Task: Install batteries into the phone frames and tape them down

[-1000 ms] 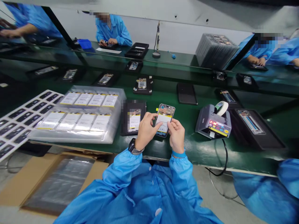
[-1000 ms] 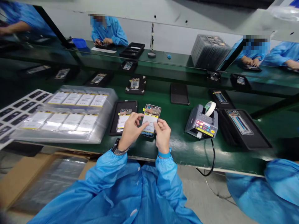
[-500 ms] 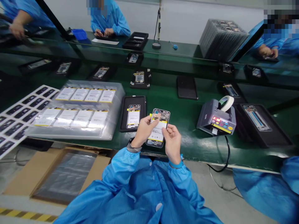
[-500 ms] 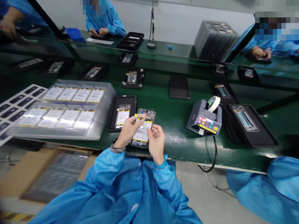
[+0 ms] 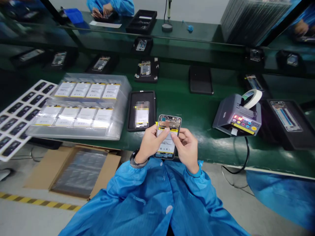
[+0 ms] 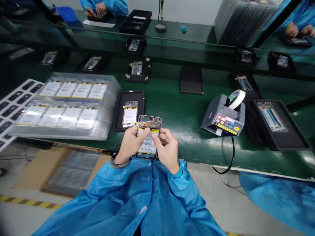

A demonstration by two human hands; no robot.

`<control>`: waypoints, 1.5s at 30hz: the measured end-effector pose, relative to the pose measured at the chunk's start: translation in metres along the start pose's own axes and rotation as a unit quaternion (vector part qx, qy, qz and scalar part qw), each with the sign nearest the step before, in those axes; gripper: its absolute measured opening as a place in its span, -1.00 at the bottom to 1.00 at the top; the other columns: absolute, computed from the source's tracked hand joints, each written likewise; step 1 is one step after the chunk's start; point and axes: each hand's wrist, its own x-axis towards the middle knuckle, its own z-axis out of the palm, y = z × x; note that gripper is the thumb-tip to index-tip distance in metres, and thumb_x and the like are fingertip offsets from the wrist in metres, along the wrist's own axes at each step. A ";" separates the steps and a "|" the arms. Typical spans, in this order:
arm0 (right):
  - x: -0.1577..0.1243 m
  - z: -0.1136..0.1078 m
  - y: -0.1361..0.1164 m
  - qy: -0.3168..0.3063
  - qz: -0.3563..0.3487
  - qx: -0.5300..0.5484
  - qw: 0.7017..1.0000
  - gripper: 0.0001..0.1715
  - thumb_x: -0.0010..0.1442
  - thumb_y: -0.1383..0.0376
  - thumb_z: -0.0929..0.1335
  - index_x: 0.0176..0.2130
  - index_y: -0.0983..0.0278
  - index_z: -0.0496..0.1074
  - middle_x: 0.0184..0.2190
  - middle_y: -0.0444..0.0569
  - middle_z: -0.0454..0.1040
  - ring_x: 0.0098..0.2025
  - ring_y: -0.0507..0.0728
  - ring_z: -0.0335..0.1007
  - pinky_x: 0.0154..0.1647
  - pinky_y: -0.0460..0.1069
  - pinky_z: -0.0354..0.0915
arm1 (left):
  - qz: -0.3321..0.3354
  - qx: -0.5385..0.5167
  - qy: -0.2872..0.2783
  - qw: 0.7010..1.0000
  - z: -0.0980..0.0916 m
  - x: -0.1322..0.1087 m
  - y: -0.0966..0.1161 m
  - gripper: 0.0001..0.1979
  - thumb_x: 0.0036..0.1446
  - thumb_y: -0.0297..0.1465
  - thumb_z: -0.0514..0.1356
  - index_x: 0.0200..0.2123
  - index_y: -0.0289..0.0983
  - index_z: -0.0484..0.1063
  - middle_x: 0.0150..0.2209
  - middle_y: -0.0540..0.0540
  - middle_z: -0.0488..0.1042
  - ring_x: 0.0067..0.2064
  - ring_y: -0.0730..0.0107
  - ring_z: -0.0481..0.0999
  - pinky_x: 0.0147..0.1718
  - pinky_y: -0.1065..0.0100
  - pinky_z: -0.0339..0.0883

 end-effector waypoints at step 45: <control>-0.016 -0.003 0.006 0.075 -0.061 -0.123 0.988 -0.78 0.34 0.15 0.38 -0.21 0.26 0.42 -0.52 -0.18 0.48 -0.53 0.00 0.38 -0.51 -0.13 0.24 | 0.048 0.068 -0.006 0.996 0.014 -0.015 0.002 -0.70 0.18 -0.23 0.30 -0.21 -0.38 0.58 -0.35 -0.12 0.58 -0.38 0.38 0.49 -0.40 0.46 0.37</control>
